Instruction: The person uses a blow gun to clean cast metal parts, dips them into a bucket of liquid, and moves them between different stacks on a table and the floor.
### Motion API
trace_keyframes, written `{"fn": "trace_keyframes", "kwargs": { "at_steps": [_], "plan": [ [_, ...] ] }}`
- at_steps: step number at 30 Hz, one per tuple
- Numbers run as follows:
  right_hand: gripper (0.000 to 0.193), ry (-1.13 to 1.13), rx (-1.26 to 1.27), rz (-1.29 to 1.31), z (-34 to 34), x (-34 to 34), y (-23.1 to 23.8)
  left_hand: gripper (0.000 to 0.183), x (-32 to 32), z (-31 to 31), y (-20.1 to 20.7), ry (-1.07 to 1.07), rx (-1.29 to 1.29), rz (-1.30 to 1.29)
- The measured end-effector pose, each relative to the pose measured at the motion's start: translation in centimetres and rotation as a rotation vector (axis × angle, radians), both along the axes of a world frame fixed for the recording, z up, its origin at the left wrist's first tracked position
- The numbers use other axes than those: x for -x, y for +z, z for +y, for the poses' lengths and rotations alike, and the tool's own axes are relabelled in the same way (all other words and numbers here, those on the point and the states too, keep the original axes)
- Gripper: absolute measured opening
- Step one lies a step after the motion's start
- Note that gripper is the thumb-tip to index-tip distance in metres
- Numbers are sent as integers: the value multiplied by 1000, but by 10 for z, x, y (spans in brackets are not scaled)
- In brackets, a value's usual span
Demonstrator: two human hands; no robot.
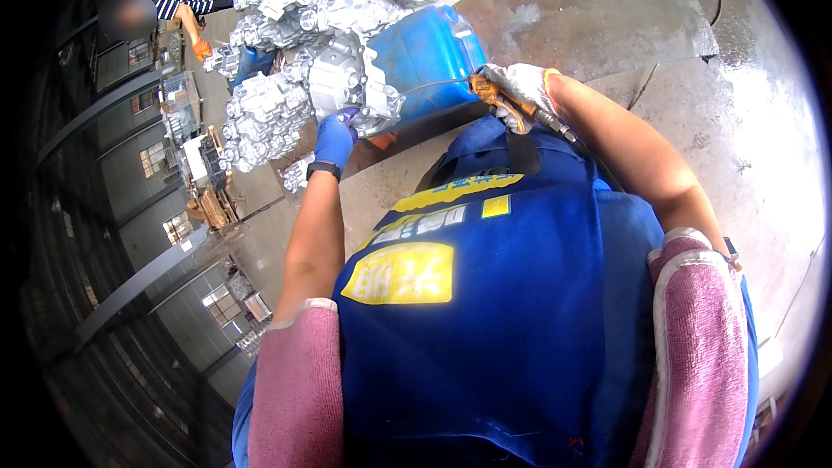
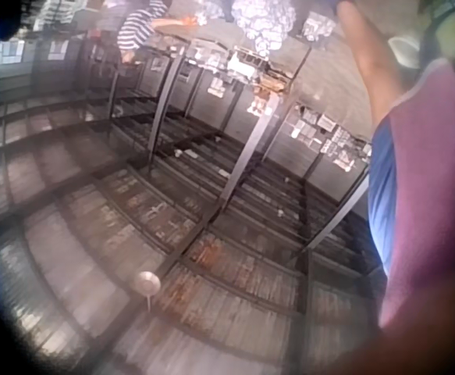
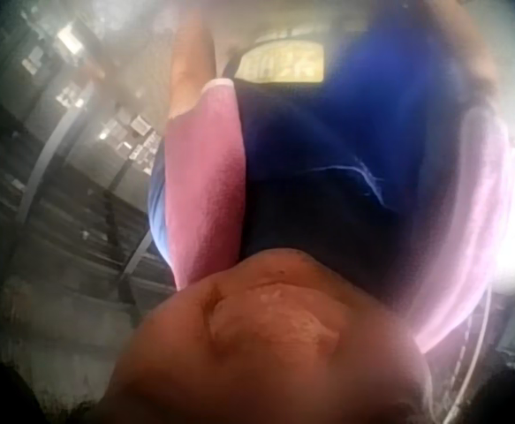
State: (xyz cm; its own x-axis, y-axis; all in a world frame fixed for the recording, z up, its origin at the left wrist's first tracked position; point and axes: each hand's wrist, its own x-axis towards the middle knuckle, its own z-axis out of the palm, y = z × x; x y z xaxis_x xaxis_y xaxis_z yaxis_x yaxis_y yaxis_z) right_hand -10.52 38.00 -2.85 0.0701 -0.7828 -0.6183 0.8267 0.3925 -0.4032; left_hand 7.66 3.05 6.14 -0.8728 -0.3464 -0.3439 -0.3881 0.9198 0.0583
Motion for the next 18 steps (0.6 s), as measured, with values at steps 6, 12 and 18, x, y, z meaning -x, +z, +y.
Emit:
{"fn": "trace_keyframes", "kwargs": {
  "at_steps": [6, 12, 18],
  "plan": [
    [33, -75, 39, 39, 12, -4, -3, 35, -1, -14, -10, 62, -20, -8],
    [31, -21, 130, -78, 26, -3, -7, 37, -4, -21, -15, 47, -23, 8],
    [31, 8, 103, -115, 21, -8, -15, 39, -2, -18, -11, -8, 64, -40]
  ]
}}
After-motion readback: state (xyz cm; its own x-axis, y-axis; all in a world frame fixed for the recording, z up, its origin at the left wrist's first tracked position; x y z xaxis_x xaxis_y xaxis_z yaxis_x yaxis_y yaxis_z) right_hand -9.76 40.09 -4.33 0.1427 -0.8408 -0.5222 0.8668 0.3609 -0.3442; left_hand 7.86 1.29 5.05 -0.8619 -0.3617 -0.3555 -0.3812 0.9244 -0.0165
